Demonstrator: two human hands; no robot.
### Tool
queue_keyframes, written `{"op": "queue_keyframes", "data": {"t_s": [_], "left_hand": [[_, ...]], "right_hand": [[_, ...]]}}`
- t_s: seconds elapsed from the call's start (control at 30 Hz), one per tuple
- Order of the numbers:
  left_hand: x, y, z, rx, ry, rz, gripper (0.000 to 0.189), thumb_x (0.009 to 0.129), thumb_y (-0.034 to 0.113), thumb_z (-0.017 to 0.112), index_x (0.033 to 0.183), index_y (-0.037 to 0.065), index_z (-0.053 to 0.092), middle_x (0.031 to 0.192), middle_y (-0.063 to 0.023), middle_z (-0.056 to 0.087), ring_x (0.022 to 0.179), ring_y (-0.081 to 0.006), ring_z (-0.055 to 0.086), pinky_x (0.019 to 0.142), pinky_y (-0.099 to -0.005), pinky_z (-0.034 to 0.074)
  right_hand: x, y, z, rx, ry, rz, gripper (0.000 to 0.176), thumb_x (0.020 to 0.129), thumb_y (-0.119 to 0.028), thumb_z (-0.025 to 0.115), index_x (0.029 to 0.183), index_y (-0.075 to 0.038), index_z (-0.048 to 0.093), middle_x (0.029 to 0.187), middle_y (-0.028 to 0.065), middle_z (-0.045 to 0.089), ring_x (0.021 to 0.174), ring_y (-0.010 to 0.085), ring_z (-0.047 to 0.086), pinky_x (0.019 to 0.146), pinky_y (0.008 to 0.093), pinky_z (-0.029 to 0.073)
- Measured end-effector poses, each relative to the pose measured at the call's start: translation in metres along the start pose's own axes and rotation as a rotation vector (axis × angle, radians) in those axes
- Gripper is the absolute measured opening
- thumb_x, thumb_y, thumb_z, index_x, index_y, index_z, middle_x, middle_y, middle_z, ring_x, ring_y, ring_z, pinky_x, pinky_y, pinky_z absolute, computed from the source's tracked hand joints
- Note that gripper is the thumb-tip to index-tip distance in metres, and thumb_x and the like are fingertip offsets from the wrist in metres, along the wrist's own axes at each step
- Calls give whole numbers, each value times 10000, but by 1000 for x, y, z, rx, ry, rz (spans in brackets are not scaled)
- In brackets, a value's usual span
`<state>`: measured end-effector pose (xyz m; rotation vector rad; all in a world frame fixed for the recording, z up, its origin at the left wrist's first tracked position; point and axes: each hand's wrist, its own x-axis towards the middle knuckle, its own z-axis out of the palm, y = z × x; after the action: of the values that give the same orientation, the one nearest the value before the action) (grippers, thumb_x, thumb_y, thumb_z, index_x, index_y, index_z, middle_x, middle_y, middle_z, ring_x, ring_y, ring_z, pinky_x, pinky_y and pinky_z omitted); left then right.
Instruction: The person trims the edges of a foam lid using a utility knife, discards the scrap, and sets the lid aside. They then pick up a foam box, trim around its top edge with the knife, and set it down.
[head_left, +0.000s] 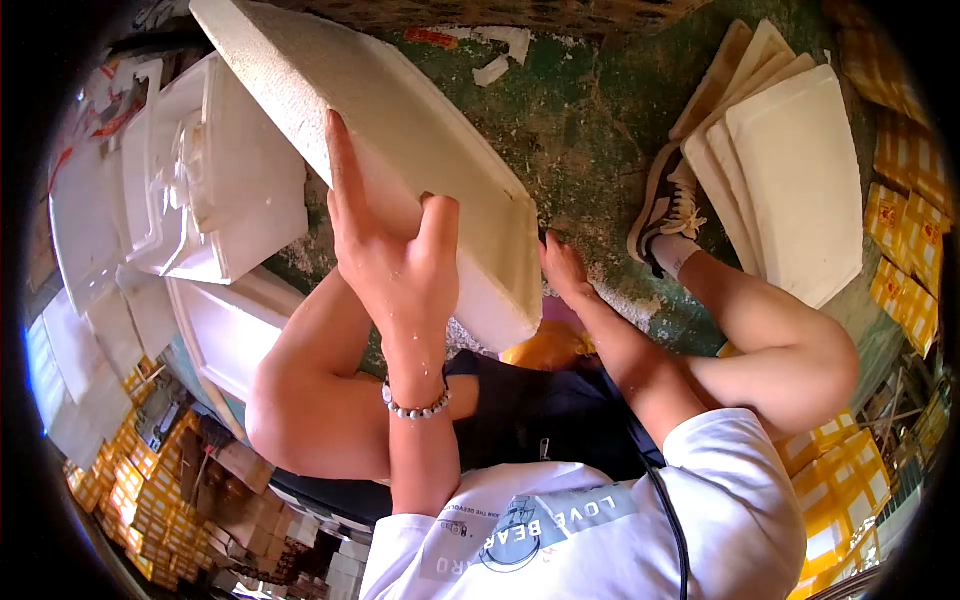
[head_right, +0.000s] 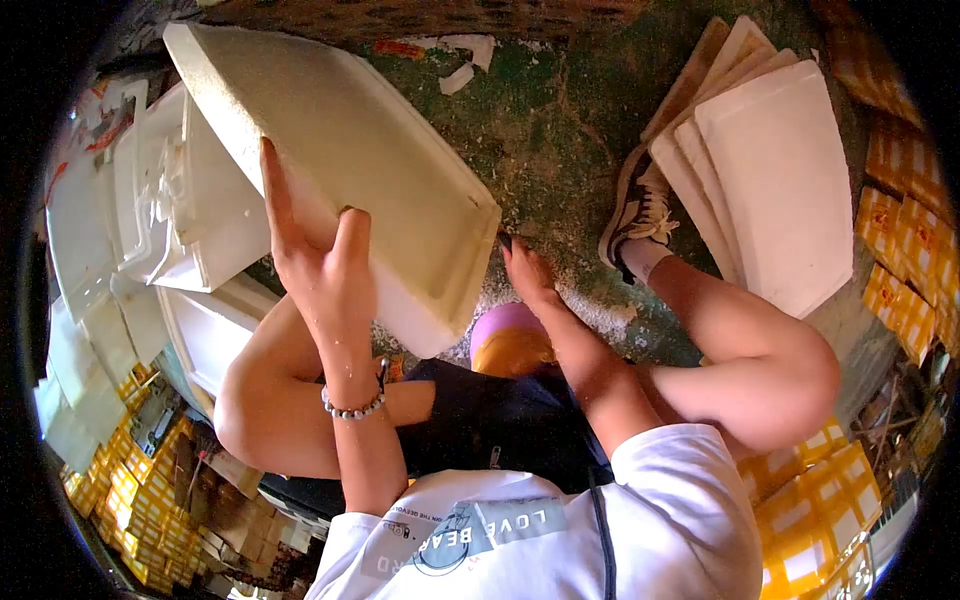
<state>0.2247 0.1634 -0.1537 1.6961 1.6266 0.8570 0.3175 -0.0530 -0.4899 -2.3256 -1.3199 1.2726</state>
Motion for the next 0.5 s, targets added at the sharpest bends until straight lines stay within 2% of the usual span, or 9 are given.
{"op": "queue_keyframes", "data": {"t_s": [0.1, 0.17, 0.3, 0.37, 0.43, 0.5], "left_hand": [[2, -8, -1, -58, 20, 48, 852, 760, 88, 628, 1573, 23, 384, 1443, -228, 565, 1254, -313, 600, 1082, -397, 451], [6, -6, -3, -46, 46, 78, 842, 771, 75, 618, 1574, 8, 374, 1491, -213, 534, 1272, -277, 583, 1095, -371, 437], [9, -6, -6, -108, 26, 53, 844, 777, 60, 611, 1582, 12, 364, 1507, -189, 526, 1283, -237, 561, 1088, -343, 432], [14, -7, -14, -212, 11, -62, 847, 779, 47, 604, 1588, 15, 356, 1511, -179, 523, 1299, -218, 543, 1082, -323, 427], [12, -9, -16, -155, -2, -98, 847, 780, 39, 599, 1590, 17, 354, 1520, -175, 516, 1311, -214, 538, 1086, -311, 418], [14, -11, -16, -140, 16, -38, 847, 776, 35, 593, 1590, 20, 358, 1528, -176, 511, 1327, -214, 530, 1092, -304, 410]], "right_hand": [[12, -16, 7, 37, 46, -49, 342, 1057, -355, 526, 1131, -22, 538, 716, 241, 676, 653, 467, 669, 557, 576, 519], [21, -21, 12, 9, 19, 1, 336, 1060, -352, 523, 1138, -26, 532, 729, 248, 676, 659, 467, 671, 555, 581, 518], [22, -21, 7, 57, 92, -53, 336, 1062, -355, 520, 1146, -29, 526, 712, 251, 669, 668, 467, 677, 555, 581, 519], [17, -22, -7, 61, 29, 3, 307, 1055, -318, 501, 1201, -48, 506, 840, 286, 693, 796, 511, 675, 668, 591, 527], [-1, 7, -3, 8, -12, 39, 322, 1057, -342, 503, 1200, -53, 508, 803, 278, 690, 753, 515, 668, 639, 602, 521], [-8, 16, -2, -48, -53, 72, 338, 1059, -366, 505, 1198, -58, 510, 766, 269, 687, 711, 520, 661, 609, 613, 515]]}}
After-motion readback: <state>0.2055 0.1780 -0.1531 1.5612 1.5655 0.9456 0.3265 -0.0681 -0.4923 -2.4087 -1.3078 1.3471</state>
